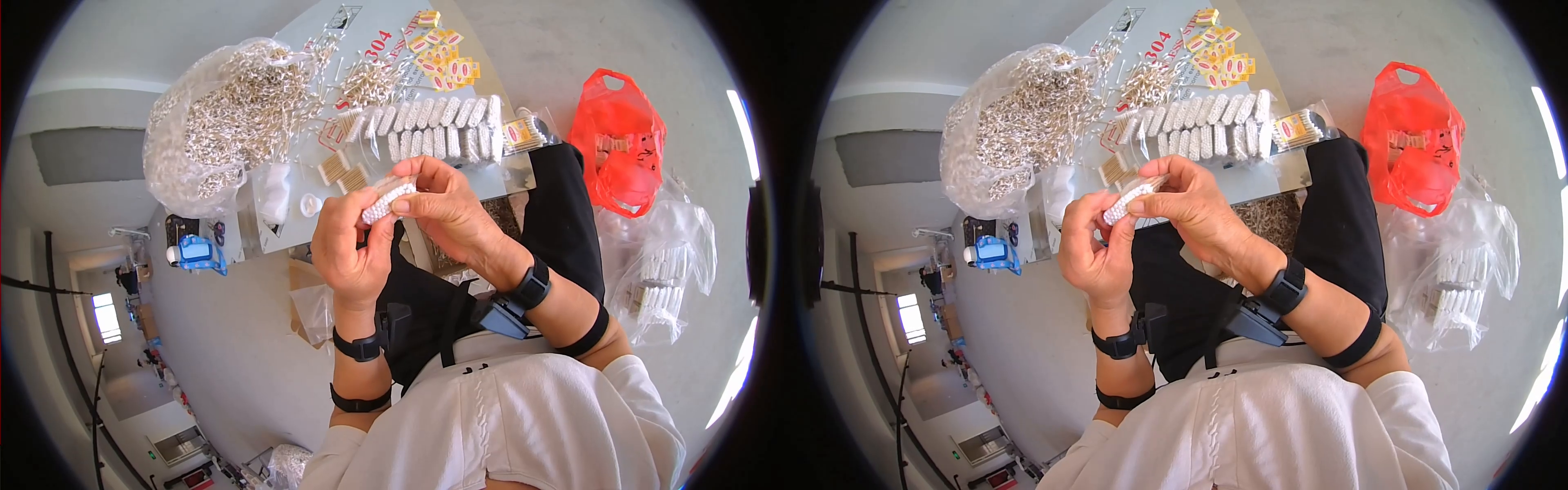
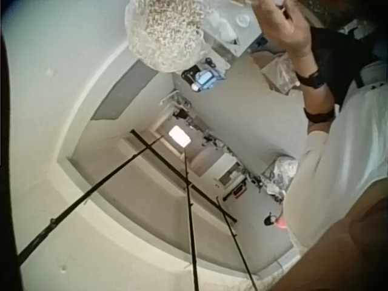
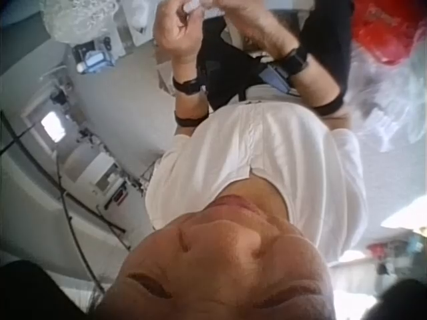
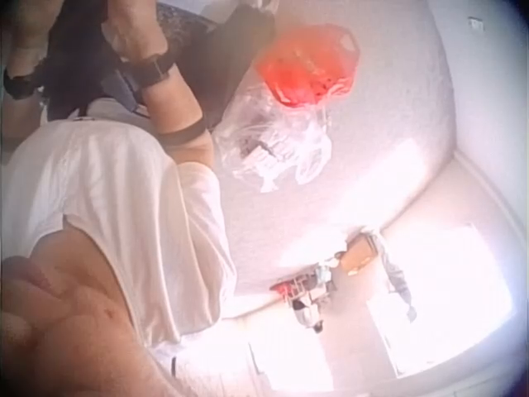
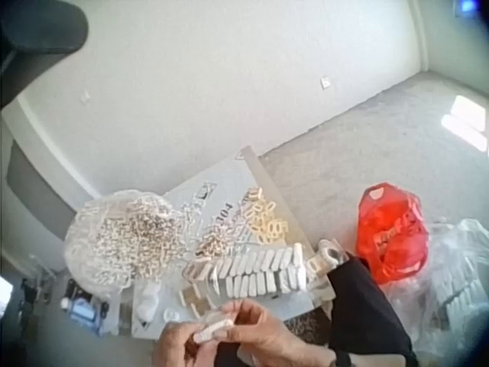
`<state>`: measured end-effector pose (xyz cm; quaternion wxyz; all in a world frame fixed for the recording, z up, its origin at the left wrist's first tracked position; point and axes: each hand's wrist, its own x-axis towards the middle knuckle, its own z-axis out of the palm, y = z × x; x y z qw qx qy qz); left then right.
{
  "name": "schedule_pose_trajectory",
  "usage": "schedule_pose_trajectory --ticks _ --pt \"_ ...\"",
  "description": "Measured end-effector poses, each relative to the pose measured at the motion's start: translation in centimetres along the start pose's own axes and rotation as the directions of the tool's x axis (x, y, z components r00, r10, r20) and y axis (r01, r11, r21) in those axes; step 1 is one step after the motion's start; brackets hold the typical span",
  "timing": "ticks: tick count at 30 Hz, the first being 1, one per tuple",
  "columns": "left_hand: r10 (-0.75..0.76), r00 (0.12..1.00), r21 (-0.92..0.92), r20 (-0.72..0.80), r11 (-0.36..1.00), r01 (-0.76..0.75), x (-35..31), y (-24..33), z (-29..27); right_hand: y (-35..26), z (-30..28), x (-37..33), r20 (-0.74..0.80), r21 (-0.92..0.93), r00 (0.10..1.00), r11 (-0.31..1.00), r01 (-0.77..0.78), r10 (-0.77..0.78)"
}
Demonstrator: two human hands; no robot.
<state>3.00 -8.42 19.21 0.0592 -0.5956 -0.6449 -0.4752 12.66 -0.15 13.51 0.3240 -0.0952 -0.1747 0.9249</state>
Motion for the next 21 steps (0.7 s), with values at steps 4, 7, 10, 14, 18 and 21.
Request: schedule_pose_trajectory --ticks 4,7,10,14,18,21 --pt "0.075 0.994 0.094 0.083 0.992 -0.083 0.7 -0.1 -0.3 -0.2 0.3 0.0 -0.016 -0.113 0.998 0.992 0.051 -0.053" --pt "0.124 0.991 0.093 0.053 0.987 -0.128 0.8 -0.3 -0.3 -0.2 0.5 -0.1 -0.015 -0.115 0.998 0.991 0.065 -0.067" --pt "0.060 0.994 0.083 0.087 0.994 -0.067 0.7 -0.2 -0.3 0.0 0.2 0.0 -0.014 -0.114 0.999 0.992 0.049 -0.051" --pt "0.039 0.996 0.095 0.084 0.994 -0.047 0.7 -0.4 -0.1 0.3 -0.2 0.1 -0.008 -0.109 0.999 0.993 0.049 -0.050" --pt "-0.001 0.995 0.086 0.104 0.996 -0.008 0.4 -0.6 0.1 0.5 -0.5 0.2 0.001 -0.083 0.999 0.996 0.035 -0.035" --pt "0.007 0.997 0.095 0.078 0.995 -0.015 0.0 -1.1 0.2 0.7 -0.4 0.3 0.013 -0.051 1.000 0.999 0.017 -0.016"
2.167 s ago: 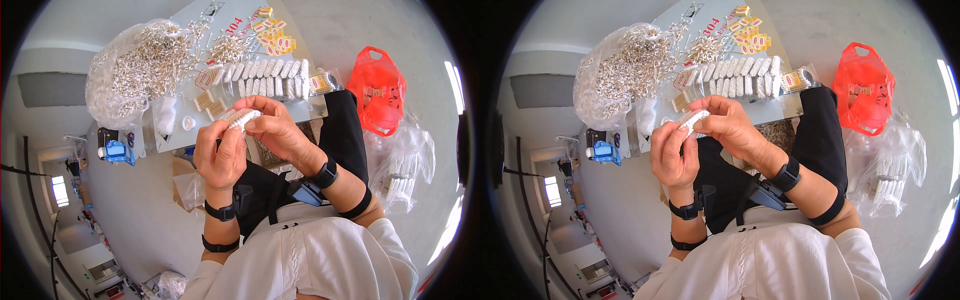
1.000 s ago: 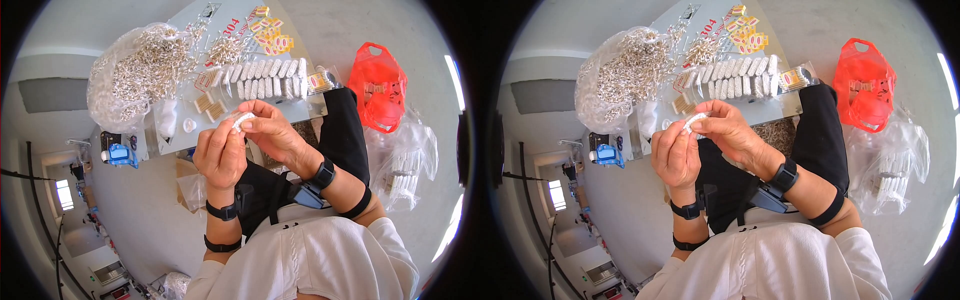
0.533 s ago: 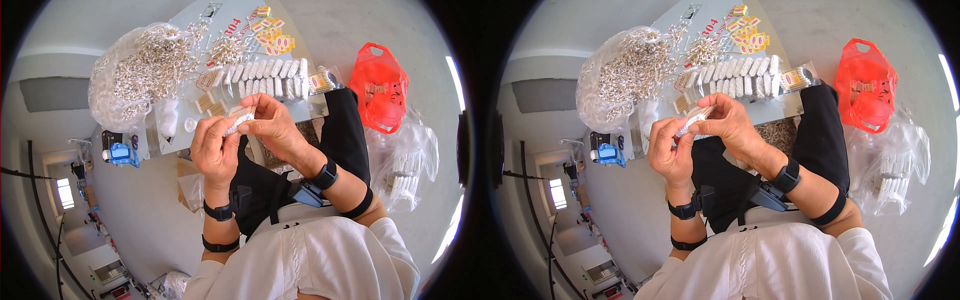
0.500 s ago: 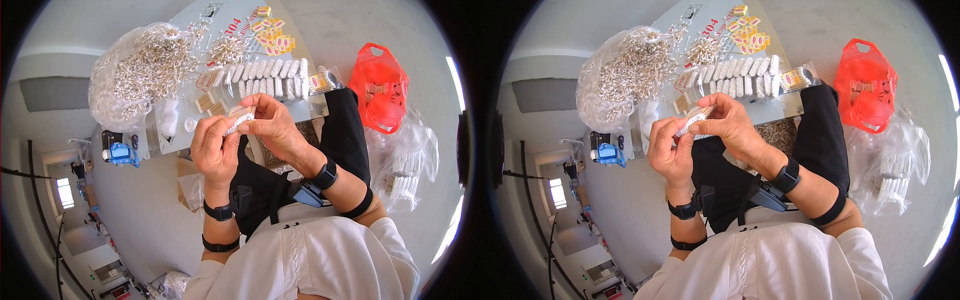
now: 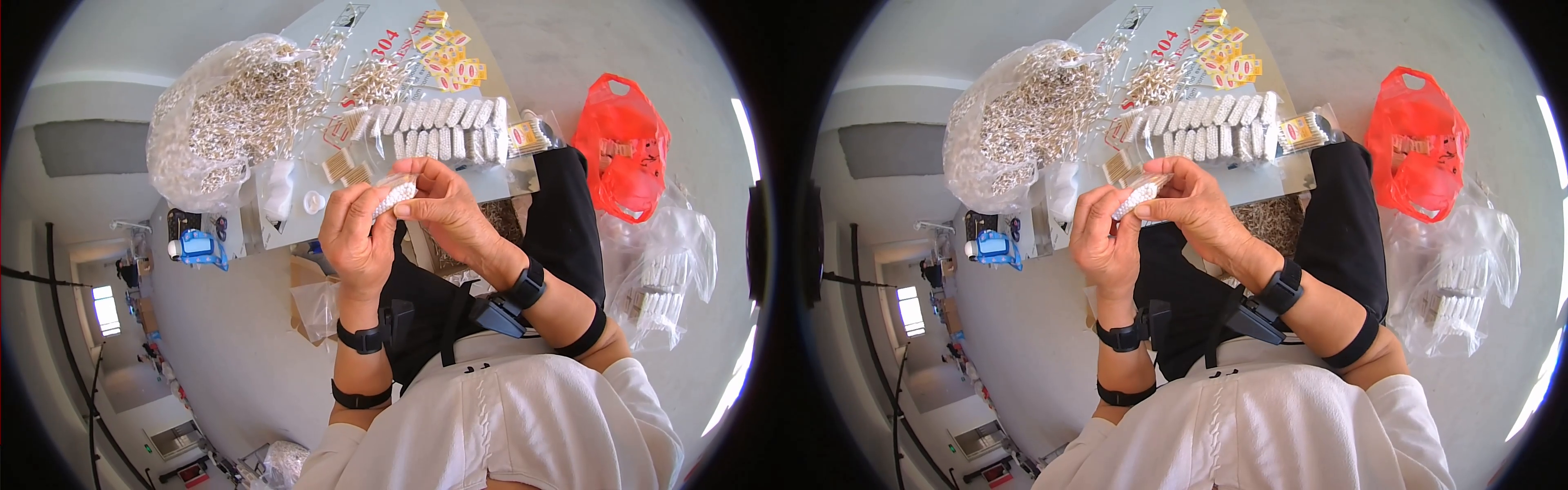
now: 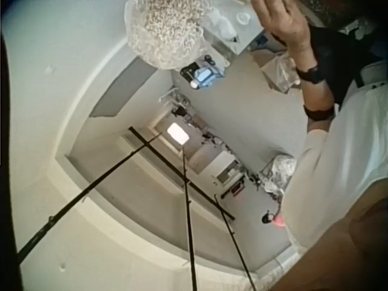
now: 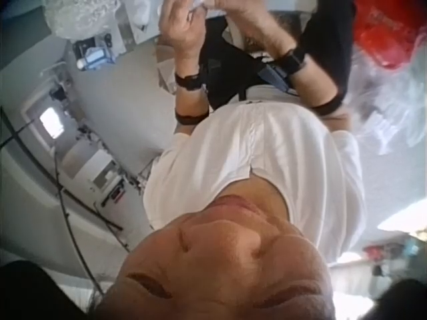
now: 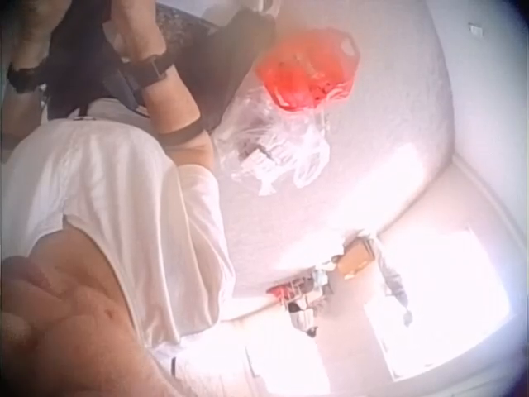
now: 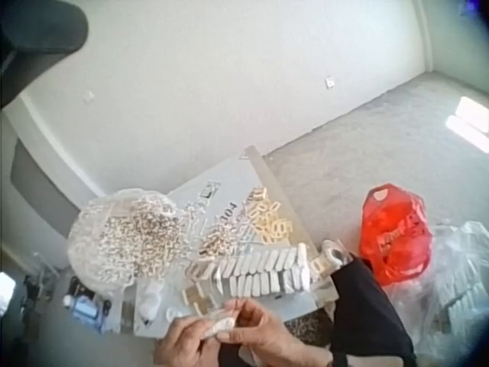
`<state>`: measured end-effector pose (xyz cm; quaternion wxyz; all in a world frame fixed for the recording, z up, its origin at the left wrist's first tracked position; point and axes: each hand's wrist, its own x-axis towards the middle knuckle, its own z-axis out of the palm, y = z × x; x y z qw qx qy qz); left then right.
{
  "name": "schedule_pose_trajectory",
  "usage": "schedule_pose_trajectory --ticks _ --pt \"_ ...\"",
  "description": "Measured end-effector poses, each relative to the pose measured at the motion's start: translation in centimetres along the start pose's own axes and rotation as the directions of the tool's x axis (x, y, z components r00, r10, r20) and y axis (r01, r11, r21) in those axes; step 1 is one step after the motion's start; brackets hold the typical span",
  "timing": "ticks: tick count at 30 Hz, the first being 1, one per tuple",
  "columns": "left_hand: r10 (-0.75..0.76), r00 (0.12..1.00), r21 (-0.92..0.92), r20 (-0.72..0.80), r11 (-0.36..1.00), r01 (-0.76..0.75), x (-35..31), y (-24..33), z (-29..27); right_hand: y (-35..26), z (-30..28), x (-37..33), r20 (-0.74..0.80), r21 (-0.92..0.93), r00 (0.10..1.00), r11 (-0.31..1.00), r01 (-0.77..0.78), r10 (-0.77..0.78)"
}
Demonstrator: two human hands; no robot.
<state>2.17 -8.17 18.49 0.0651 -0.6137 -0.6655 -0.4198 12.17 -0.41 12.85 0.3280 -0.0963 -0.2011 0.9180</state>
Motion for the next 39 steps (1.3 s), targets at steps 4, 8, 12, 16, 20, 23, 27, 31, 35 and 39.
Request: schedule_pose_trajectory --ticks 4,8,12,16,20,23,27,31,35,39 --pt "-0.009 0.999 0.051 -0.045 0.999 0.011 -0.8 -1.4 0.7 0.7 -0.4 -0.1 -0.071 0.023 0.997 0.999 -0.028 0.029" --pt "0.006 0.993 0.131 -0.115 0.991 0.009 -1.8 -3.5 1.6 1.9 -2.3 -0.1 -0.103 0.035 0.991 0.996 -0.087 0.090" --pt "0.020 0.987 0.169 -0.159 0.986 0.007 -2.5 -5.9 2.3 2.5 -3.5 -0.5 -0.141 -0.028 0.970 0.978 -0.204 0.198" --pt "0.056 0.981 0.205 -0.184 0.979 -0.017 -3.0 -7.7 2.7 3.0 -3.8 -0.6 -0.199 -0.088 0.941 0.951 -0.297 0.276" --pt "-0.054 0.977 0.180 -0.208 0.979 0.093 -3.6 -8.8 3.1 3.1 -3.9 -0.6 -0.223 -0.107 0.919 0.929 -0.354 0.325" --pt "-0.090 0.972 0.171 -0.217 0.977 0.129 -3.8 -9.7 3.6 3.3 -4.2 -0.6 -0.222 -0.124 0.913 0.919 -0.374 0.341" --pt "-0.111 0.969 0.162 -0.222 0.976 0.149 -3.8 -11.5 4.2 3.6 -4.4 -0.7 -0.249 -0.105 0.900 0.913 -0.394 0.359" --pt "-0.133 0.964 0.198 -0.229 0.964 0.180 -3.7 -13.5 4.6 3.5 -4.7 -0.9 -0.259 -0.090 0.889 0.906 -0.412 0.379" --pt "-0.123 0.967 0.302 -0.224 0.934 0.189 -3.6 -14.7 5.4 3.2 -5.2 -1.1 -0.291 -0.110 0.881 0.902 -0.418 0.372" --pt "-0.134 0.985 0.453 -0.111 0.875 0.170 -4.2 -15.6 5.9 2.3 -5.7 -1.6 -0.319 -0.199 0.873 0.874 -0.442 0.369"
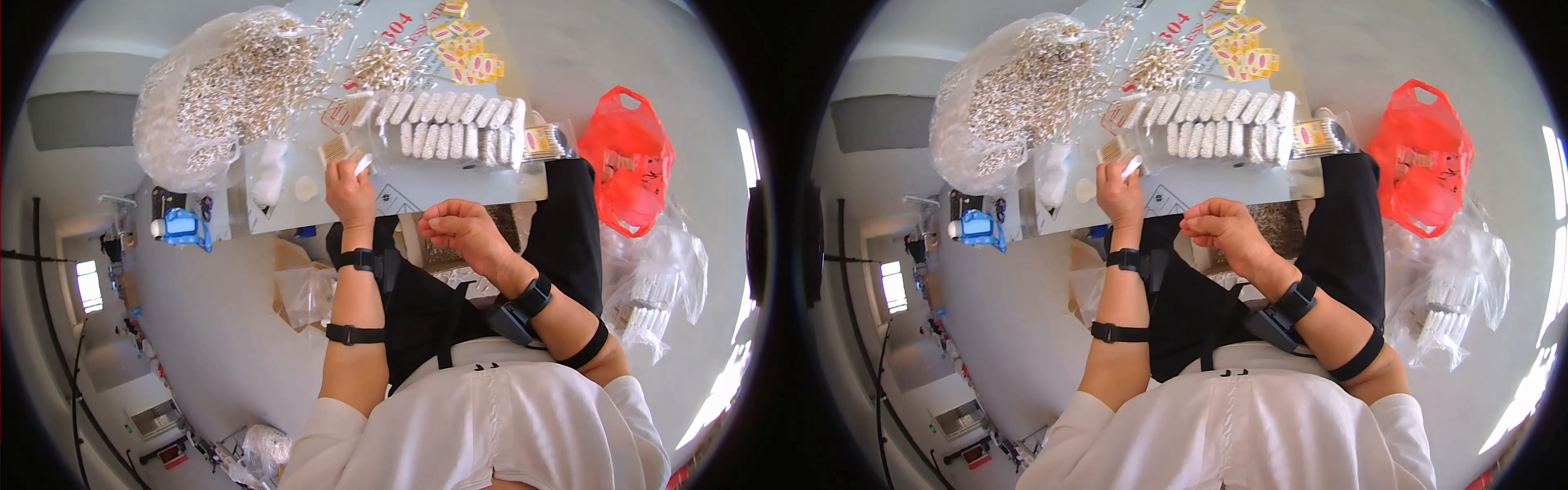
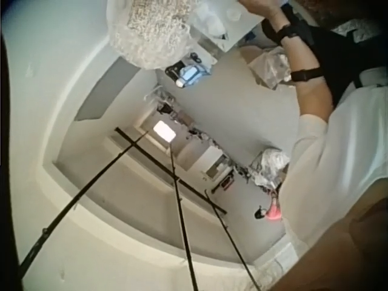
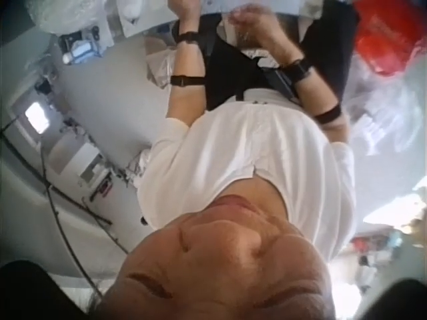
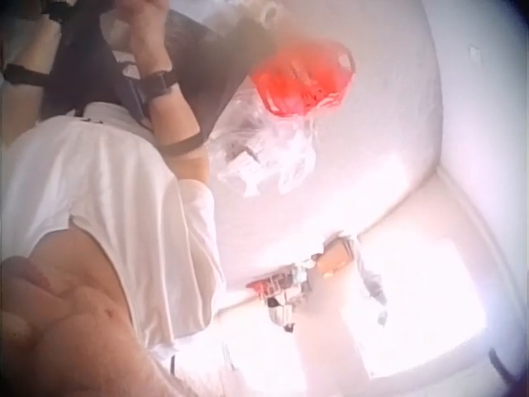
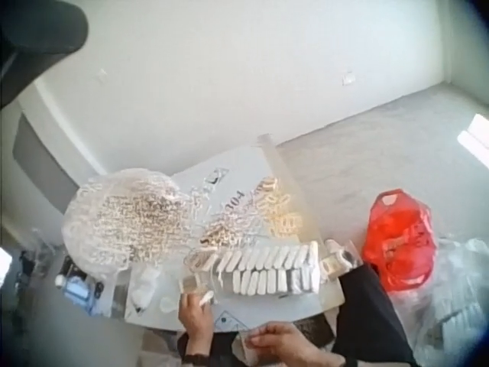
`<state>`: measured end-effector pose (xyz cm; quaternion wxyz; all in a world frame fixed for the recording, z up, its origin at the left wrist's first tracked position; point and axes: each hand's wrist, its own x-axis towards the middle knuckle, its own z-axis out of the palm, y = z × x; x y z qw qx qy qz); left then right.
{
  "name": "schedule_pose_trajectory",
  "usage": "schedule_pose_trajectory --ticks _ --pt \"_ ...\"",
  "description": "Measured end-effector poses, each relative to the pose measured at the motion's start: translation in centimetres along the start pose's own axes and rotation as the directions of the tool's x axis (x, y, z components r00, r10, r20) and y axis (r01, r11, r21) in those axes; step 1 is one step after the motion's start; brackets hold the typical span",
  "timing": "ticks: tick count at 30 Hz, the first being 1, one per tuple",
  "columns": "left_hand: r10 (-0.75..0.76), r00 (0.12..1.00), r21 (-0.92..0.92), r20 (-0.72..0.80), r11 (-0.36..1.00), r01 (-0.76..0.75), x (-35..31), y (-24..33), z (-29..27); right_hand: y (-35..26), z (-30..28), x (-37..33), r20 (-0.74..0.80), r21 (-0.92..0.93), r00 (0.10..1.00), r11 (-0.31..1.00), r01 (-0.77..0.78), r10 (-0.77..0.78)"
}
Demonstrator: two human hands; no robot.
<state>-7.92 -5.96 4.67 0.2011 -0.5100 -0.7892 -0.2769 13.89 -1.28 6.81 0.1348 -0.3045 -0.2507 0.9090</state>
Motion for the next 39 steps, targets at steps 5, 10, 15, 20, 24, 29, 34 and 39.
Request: schedule_pose_trajectory --ticks 5,10,15,20,24,29,34,39 --pt "-0.070 0.991 0.080 0.110 0.995 0.061 -1.3 -0.1 0.3 -1.4 -2.4 -1.4 -0.062 -0.152 0.997 0.988 0.031 -0.041" --pt "-0.129 0.987 -0.242 0.096 0.959 0.148 -0.2 -1.7 0.6 -3.1 -4.8 -2.2 -0.337 -0.256 0.780 0.848 0.463 -0.528" --pt "-0.313 0.775 -0.559 0.549 0.553 0.618 2.8 -1.5 1.8 -5.6 -7.2 -0.9 -0.299 -0.782 0.519 0.517 0.348 -0.801" --pt "-0.222 0.610 -0.616 0.761 0.050 0.786 3.4 -0.8 2.8 -6.4 -8.1 0.7 -0.199 -0.931 0.552 0.332 0.150 -0.810" --pt "-0.222 0.543 -0.547 0.809 0.051 0.836 3.6 -1.1 3.0 -7.1 -7.2 1.2 -0.225 -0.939 0.674 0.341 0.043 -0.704" --pt "-0.098 0.499 -0.475 0.861 0.192 0.859 4.8 -0.4 3.0 -7.7 -7.7 2.1 -0.164 -0.972 0.665 0.235 0.018 -0.728" --pt "-0.108 0.498 -0.467 0.860 0.227 0.855 4.9 0.1 3.5 -7.5 -7.7 2.8 -0.121 -0.977 0.592 0.200 0.069 -0.797" --pt "-0.113 0.416 -0.327 0.903 0.449 0.832 5.7 2.0 3.2 -8.3 -6.6 2.3 -0.199 -0.962 0.714 0.271 -0.014 -0.671"
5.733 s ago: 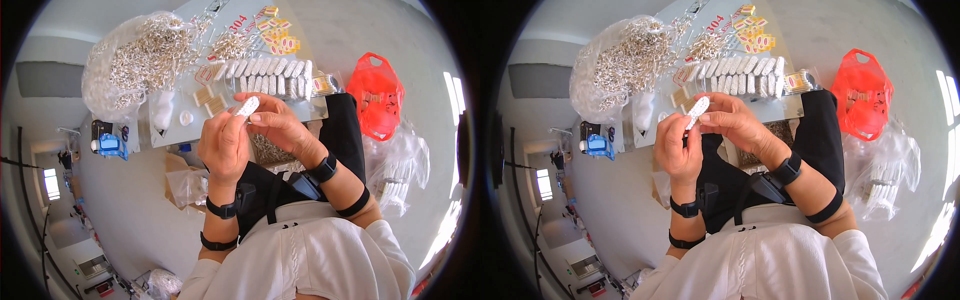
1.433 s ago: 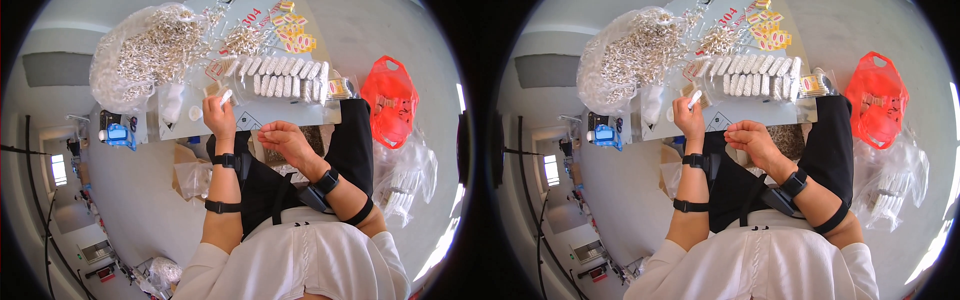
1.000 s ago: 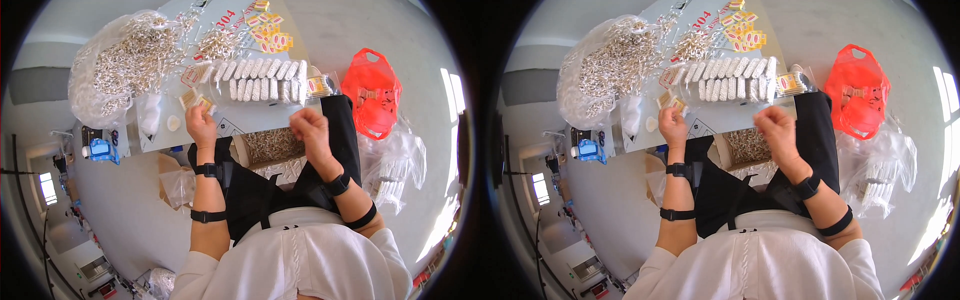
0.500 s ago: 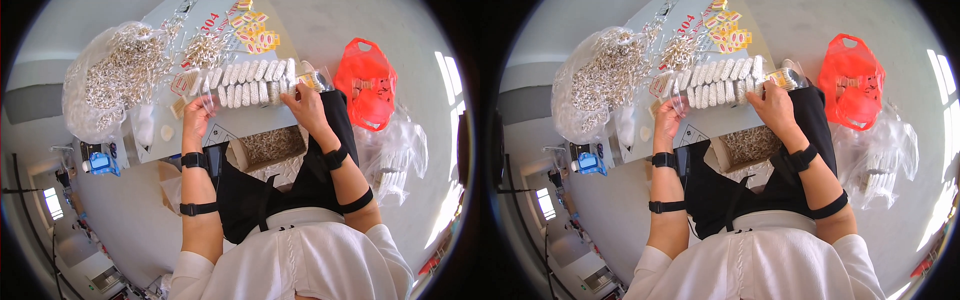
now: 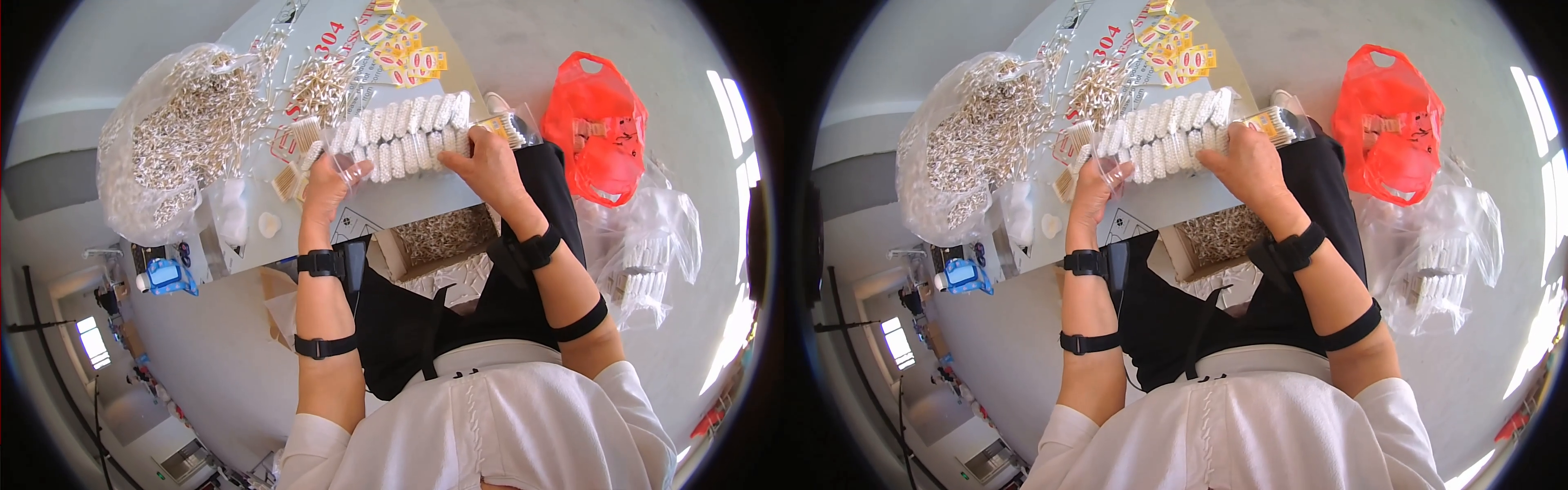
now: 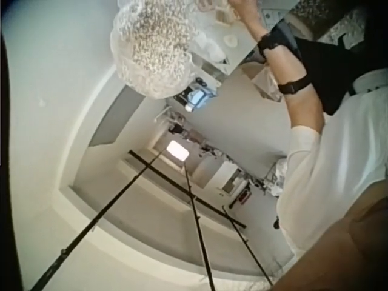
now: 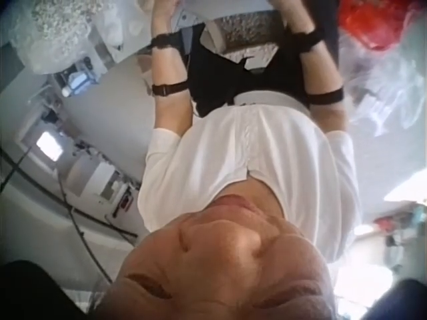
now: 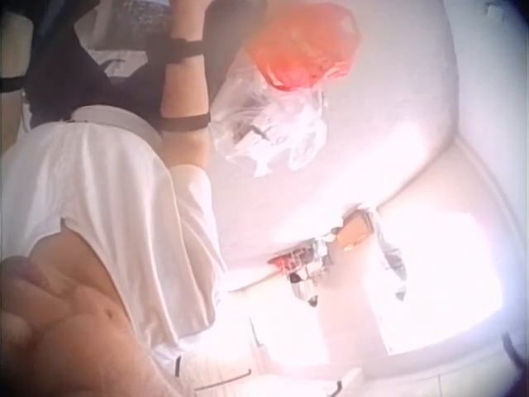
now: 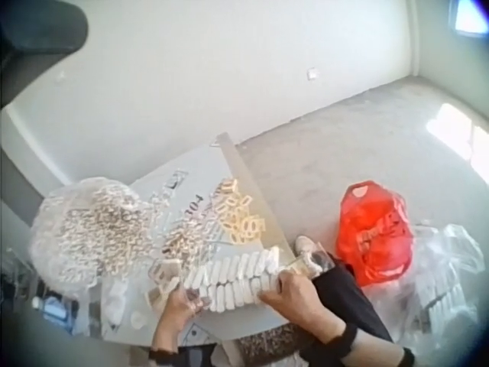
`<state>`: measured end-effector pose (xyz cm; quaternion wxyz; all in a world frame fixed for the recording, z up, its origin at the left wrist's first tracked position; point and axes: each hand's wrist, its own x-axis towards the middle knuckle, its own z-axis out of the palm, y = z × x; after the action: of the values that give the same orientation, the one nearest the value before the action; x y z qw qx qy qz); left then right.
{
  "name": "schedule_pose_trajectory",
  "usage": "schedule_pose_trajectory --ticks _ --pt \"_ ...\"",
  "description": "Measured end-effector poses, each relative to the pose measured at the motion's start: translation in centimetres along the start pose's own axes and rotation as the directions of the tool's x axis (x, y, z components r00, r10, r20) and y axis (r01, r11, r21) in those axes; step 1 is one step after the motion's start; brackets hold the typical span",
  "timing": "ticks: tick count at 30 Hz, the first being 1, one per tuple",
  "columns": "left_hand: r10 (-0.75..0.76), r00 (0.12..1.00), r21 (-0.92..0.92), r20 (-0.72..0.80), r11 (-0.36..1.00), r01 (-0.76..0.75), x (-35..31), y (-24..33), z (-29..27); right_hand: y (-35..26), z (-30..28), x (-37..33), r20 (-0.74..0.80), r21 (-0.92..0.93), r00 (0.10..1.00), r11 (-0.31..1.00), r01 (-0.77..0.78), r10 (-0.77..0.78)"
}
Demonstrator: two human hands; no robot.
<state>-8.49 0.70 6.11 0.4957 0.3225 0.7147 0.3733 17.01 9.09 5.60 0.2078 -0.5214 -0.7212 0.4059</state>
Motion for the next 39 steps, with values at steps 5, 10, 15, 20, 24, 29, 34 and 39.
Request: schedule_pose_trajectory --ticks 5,10,15,20,24,29,34,39 --pt "0.106 0.989 0.022 -0.105 0.994 -0.104 -0.4 0.7 1.8 0.9 1.1 0.2 -0.149 0.044 0.981 0.990 0.132 -0.124" --pt "-0.025 0.992 0.111 -0.122 0.993 0.039 -0.7 0.5 0.5 -0.1 0.2 0.5 -0.011 -0.024 1.000 1.000 -0.021 0.021" --pt "0.085 0.994 0.148 -0.065 0.986 -0.074 -1.0 1.0 2.0 -1.1 0.0 0.8 0.028 -0.080 0.999 0.996 -0.033 0.035" --pt "-0.035 0.991 0.113 -0.127 0.992 0.049 -1.2 1.8 3.0 -0.4 0.1 0.8 -0.013 -0.075 1.000 0.997 -0.006 0.005" --pt "-0.001 0.992 0.117 -0.125 0.993 0.015 -1.0 1.9 3.3 -0.5 0.0 0.7 0.021 -0.075 0.999 0.997 -0.036 0.037" --pt "0.044 0.995 0.232 -0.092 0.972 -0.022 -0.7 2.3 3.7 -0.4 0.2 0.8 0.023 -0.070 0.999 0.997 -0.037 0.038" --pt "0.050 0.971 0.117 -0.235 0.993 -0.022 0.1 0.7 2.3 0.5 0.7 0.7 -0.065 -0.044 0.998 0.999 0.021 -0.024" --pt "0.084 0.969 0.263 -0.233 0.965 -0.021 0.8 0.2 -0.5 0.4 0.3 0.7 -0.051 -0.036 0.998 0.999 -0.026 0.024"
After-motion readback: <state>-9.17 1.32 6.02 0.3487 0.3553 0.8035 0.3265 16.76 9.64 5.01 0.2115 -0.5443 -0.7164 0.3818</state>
